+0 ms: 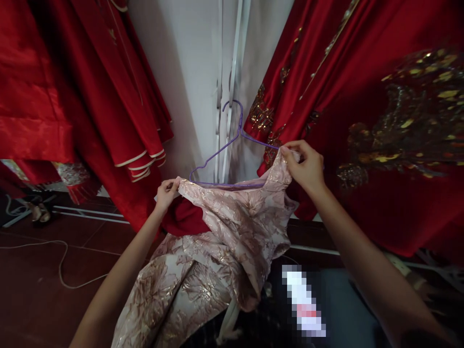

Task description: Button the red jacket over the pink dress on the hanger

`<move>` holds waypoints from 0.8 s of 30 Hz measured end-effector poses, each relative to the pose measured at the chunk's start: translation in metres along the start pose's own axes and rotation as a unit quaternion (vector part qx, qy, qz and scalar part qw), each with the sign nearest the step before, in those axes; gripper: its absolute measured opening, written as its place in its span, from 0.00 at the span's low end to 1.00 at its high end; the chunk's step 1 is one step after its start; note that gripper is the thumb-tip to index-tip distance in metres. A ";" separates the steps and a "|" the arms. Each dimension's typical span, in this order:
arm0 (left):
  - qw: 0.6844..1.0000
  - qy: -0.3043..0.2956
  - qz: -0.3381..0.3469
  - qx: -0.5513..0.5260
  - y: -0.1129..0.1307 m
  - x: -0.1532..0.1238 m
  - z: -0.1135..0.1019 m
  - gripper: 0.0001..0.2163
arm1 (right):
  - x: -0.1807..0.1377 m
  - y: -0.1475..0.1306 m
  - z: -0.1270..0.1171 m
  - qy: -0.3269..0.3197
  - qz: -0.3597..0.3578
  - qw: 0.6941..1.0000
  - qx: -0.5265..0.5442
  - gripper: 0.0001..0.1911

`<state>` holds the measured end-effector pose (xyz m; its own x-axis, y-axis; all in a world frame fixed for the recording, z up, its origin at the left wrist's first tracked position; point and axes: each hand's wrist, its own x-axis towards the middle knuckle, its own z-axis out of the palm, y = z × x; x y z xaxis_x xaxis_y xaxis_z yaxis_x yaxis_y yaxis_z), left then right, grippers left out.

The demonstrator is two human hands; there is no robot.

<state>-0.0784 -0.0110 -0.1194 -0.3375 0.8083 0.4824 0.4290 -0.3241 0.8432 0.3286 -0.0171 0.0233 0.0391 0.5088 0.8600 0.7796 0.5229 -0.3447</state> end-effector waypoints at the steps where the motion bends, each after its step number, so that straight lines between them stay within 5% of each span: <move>1: 1.000 0.004 0.002 0.001 0.000 0.000 0.000 0.18 | 0.000 -0.001 0.000 -0.001 0.001 1.000 0.001 0.13; 14: 0.998 0.002 0.030 -0.051 0.025 0.010 -0.001 0.15 | 0.000 -0.001 0.000 -0.001 0.006 1.000 0.012 0.14; 24: 0.999 -0.007 0.007 -0.037 0.012 -0.004 -0.012 0.17 | 0.000 0.002 0.003 0.000 0.004 1.000 0.021 0.12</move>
<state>-0.0817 -0.0242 -0.1083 -0.3201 0.8097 0.4918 0.3707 -0.3706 0.8516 0.3280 -0.0142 0.0216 0.0452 0.5135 0.8569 0.7527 0.5464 -0.3672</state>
